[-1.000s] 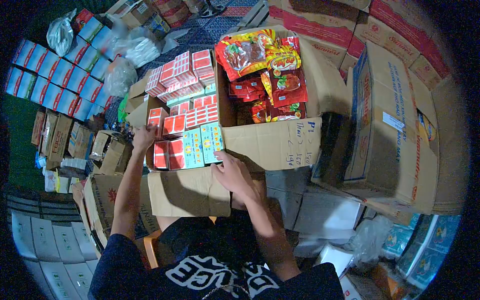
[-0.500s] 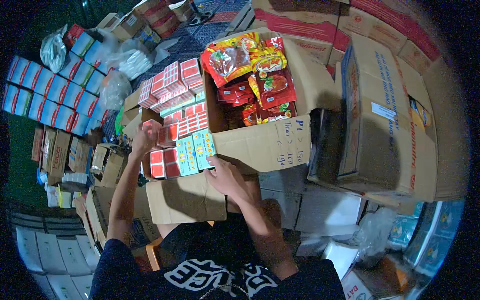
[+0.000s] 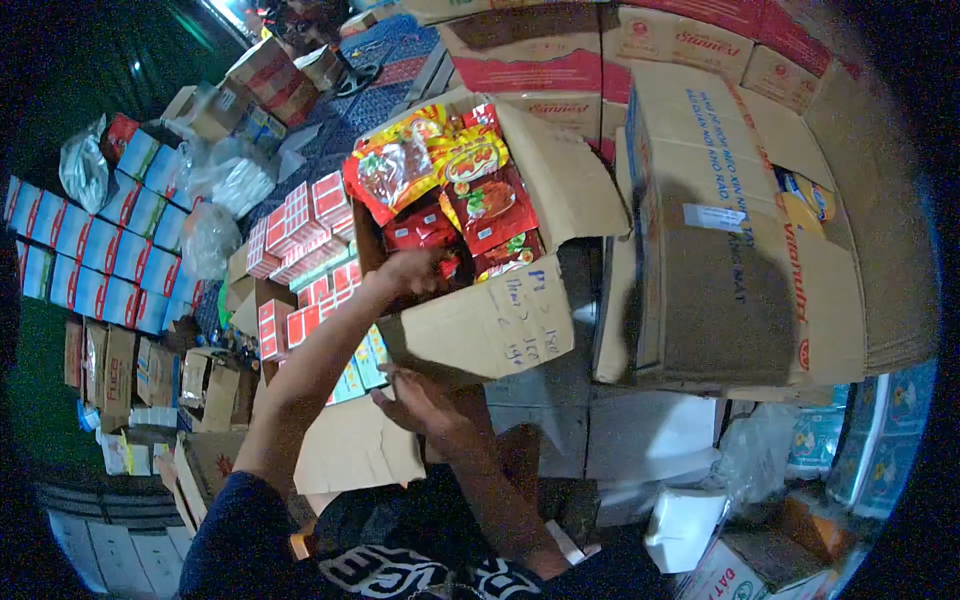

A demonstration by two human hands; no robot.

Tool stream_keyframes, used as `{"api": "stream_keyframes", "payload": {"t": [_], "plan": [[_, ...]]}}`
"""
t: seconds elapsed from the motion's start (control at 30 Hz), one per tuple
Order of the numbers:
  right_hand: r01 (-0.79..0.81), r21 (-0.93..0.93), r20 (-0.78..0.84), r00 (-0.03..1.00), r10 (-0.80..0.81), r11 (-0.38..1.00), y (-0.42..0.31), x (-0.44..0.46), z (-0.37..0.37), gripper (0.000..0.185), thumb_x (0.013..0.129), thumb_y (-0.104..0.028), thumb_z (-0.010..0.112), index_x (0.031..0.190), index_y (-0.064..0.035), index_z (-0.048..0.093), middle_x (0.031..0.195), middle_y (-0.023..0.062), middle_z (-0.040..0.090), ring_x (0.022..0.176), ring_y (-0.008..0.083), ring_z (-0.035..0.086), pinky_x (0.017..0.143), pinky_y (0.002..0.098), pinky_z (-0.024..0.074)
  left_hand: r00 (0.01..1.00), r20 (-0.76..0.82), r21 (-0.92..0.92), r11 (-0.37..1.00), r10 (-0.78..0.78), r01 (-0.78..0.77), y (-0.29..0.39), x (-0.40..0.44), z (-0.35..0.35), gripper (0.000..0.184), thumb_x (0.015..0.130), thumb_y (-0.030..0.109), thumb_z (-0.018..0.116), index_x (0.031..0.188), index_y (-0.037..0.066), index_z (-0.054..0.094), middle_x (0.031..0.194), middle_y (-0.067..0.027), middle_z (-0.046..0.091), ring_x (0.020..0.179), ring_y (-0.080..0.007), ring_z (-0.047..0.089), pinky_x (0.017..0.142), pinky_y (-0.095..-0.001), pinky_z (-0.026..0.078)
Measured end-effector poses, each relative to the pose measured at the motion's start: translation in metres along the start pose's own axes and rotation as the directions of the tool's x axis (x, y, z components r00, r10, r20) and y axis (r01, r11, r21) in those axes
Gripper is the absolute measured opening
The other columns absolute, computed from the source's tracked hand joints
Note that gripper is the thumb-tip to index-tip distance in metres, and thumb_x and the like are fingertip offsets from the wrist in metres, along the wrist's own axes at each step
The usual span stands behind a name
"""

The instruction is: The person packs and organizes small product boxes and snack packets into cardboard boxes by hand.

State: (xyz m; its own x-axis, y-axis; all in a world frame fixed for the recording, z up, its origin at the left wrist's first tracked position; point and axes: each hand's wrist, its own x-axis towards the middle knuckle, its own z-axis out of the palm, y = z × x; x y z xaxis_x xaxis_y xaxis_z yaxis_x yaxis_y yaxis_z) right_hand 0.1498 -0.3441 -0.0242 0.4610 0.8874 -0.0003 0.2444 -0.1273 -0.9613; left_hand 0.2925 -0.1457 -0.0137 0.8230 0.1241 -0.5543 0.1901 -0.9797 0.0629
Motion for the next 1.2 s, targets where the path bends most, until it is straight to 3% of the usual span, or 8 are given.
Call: {"api": "stream_keyframes", "payload": {"t": [0.1,0.13,0.17,0.3,0.43,0.57,0.67,1.2], "plan": [[0.019,-0.037,-0.010,1.000,-0.020,0.999,0.004,-0.001,-0.001,0.050,0.097,-0.027,0.062,0.137,0.0016,0.052,0.119,0.0267,0.067,0.116,0.0392,0.064,0.100,0.0442,0.0493,0.997,-0.010,-0.445,0.893,0.078,-0.074,-0.048,0.093,0.085,0.076,0.071,0.049,0.081,0.132,0.008,0.063,0.129,-0.0219,0.067,0.122,-0.0377,0.062,0.100,-0.0483,0.051],[0.027,-0.057,-0.003,1.000,-0.027,0.998,0.005,-0.001,-0.004,0.050,0.097,-0.028,0.062,0.137,0.0015,0.053,0.120,0.0268,0.067,0.115,0.0391,0.064,0.100,0.0443,0.0494,0.955,-0.114,-0.084,0.955,0.273,-0.283,-0.036,0.083,0.080,0.087,0.064,0.053,0.085,0.135,0.008,0.060,0.129,-0.0224,0.067,0.124,-0.0365,0.061,0.102,-0.0475,0.050],[0.033,-0.077,0.005,0.999,-0.033,0.997,0.006,-0.002,-0.007,0.051,0.097,-0.029,0.061,0.137,0.0014,0.053,0.120,0.0269,0.067,0.114,0.0390,0.065,0.100,0.0444,0.0494,0.955,-0.120,-0.080,0.956,0.273,-0.283,-0.028,0.076,0.068,0.087,0.064,0.053,0.085,0.135,0.008,0.060,0.129,-0.0224,0.067,0.124,-0.0365,0.061,0.102,-0.0475,0.050],[0.001,0.018,-0.031,1.000,-0.001,1.000,-0.010,-0.009,-0.026,0.051,0.098,-0.030,0.061,0.138,0.0008,0.054,0.119,0.0267,0.067,0.111,0.0391,0.066,0.098,0.0452,0.0501,0.941,0.330,-0.253,0.967,0.076,0.011,-0.021,0.074,0.067,0.106,0.056,0.056,0.089,0.143,0.008,0.051,0.138,-0.0243,0.060,0.130,-0.0397,0.057,0.105,-0.0474,0.049],[0.000,0.098,-0.061,0.998,0.006,0.995,-0.004,-0.005,-0.025,0.052,0.098,-0.032,0.062,0.137,0.0003,0.055,0.114,0.0259,0.069,0.107,0.0400,0.068,0.095,0.0461,0.0516,0.991,0.012,-0.212,0.968,0.137,-0.131,-0.055,0.107,0.131,0.121,0.053,0.053,0.093,0.150,0.006,0.037,0.149,-0.0255,0.050,0.133,-0.0462,0.052,0.110,-0.0497,0.046],[0.017,0.091,-0.081,0.997,-0.010,0.996,0.002,-0.005,-0.020,0.051,0.097,-0.033,0.063,0.136,-0.0005,0.057,0.108,0.0247,0.070,0.102,0.0406,0.069,0.091,0.0468,0.0531,0.986,-0.119,-0.194,0.977,-0.113,0.089,-0.041,0.088,0.137,0.133,0.051,0.049,0.095,0.154,0.003,0.025,0.156,-0.0247,0.042,0.133,-0.0507,0.050,0.112,-0.0528,0.044],[0.008,0.072,-0.088,0.996,-0.001,0.997,0.003,-0.006,-0.020,0.049,0.098,-0.033,0.063,0.135,-0.0012,0.058,0.107,0.0245,0.071,0.101,0.0405,0.069,0.090,0.0470,0.0535,0.959,0.155,-0.292,0.916,-0.238,0.274,-0.055,0.112,0.134,0.137,0.049,0.046,0.098,0.155,0.003,0.022,0.150,-0.0261,0.048,0.134,-0.0492,0.050,0.111,-0.0528,0.046],[-0.050,0.135,-0.039,0.998,0.056,0.990,-0.010,-0.007,-0.030,0.048,0.098,-0.035,0.063,0.134,-0.0030,0.058,0.103,0.0243,0.072,0.098,0.0406,0.070,0.087,0.0468,0.0544,0.988,-0.076,-0.088,0.988,-0.137,0.130,-0.055,0.093,0.121,0.088,0.074,0.060,0.076,0.138,0.004,0.055,0.131,-0.0236,0.066,0.118,-0.0356,0.067,0.096,-0.0454,0.056]]}}
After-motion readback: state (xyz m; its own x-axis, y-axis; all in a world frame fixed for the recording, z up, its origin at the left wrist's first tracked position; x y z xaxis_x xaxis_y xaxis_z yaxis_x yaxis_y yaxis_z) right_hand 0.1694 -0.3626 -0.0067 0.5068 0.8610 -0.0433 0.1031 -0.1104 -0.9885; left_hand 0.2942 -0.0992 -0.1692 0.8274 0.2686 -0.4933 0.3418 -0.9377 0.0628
